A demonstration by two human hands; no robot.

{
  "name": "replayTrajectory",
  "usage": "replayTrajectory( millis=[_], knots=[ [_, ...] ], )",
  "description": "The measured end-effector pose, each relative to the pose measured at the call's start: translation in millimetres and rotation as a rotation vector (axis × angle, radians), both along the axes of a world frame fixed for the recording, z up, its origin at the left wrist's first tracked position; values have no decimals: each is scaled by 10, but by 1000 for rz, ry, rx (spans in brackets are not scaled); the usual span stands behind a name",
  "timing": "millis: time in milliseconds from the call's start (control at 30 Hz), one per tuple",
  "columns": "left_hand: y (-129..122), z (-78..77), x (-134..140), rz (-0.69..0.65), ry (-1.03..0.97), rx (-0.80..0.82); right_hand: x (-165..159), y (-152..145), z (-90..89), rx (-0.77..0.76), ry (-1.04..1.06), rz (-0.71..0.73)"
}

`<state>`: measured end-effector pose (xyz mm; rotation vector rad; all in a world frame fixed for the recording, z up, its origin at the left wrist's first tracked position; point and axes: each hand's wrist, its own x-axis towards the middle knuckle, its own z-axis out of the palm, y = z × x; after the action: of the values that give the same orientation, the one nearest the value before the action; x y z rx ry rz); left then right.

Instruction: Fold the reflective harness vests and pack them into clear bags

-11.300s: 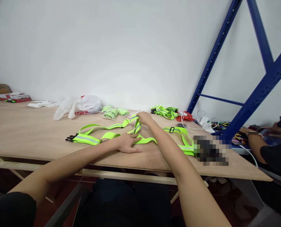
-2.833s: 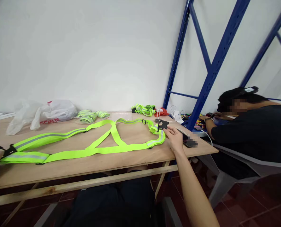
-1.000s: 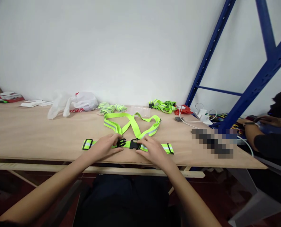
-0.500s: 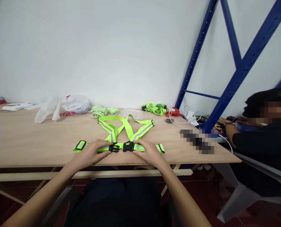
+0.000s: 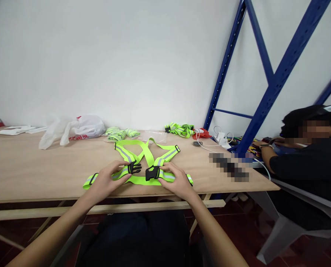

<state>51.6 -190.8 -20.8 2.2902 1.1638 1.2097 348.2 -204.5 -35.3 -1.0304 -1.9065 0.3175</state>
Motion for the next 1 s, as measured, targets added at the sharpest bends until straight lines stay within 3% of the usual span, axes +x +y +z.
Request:
replayTrajectory(
  millis=[233,567,1000],
  knots=[
    [-3,-69,32,-49,-37,22,39,25,-75,-7,123,-12],
    [-44,-91,32,-72,18,25,-12,-13,-43,85,23,-12],
    [-31,-153,20,-123,75,52,0,1,-59,-35,-108,9]
  ],
)
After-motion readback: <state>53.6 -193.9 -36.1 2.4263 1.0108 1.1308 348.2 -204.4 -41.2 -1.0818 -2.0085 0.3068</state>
